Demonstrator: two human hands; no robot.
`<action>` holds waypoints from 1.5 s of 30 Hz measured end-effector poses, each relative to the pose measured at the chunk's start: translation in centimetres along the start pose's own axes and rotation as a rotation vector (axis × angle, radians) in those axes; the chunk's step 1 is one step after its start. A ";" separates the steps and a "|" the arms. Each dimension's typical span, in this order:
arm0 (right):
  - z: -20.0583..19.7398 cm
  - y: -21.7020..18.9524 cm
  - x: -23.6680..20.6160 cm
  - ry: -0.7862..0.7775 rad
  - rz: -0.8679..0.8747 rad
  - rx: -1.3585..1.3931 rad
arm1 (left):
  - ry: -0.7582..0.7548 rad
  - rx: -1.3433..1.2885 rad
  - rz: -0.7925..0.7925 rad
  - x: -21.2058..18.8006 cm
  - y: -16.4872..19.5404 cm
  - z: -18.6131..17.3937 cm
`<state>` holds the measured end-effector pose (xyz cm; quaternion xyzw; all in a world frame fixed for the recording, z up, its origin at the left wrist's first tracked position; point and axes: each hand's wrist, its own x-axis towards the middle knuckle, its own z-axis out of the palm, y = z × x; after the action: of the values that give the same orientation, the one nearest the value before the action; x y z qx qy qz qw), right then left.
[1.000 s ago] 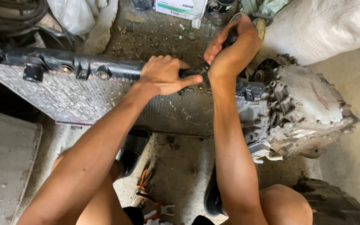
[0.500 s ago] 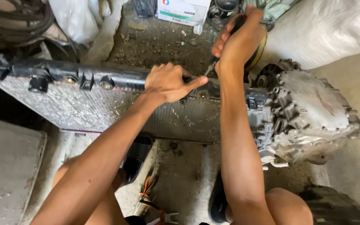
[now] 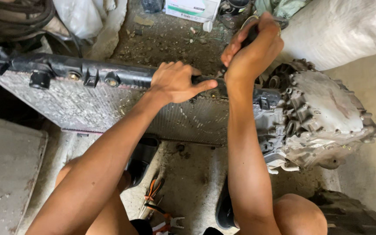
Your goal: The person uses a screwdriver to pry and scrape along the edge of a car radiator, working to separate or clean the plastic housing from the metal core. The person holds the radiator steady with one hand while applying the tool with the other.
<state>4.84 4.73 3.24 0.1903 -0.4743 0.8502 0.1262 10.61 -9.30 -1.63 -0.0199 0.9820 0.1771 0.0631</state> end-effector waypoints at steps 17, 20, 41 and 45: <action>1.0 1.6 0.6 -0.062 0.075 0.001 | -0.072 -0.005 0.029 -0.2 -0.3 0.3; 0.5 2.7 1.8 -0.058 0.112 0.036 | 0.005 0.010 0.038 -0.1 0.0 0.2; -0.4 7.2 5.1 -0.025 0.088 -0.085 | -0.020 -0.029 -0.035 1.3 -0.3 1.3; -0.9 7.9 6.6 0.058 0.374 -0.140 | -0.087 -0.017 -0.080 0.5 -0.2 1.3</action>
<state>-4.42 1.65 -0.29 0.0651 -0.5557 0.8288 -0.0076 10.25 -9.08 -2.97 -0.0521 0.9752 0.1834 0.1126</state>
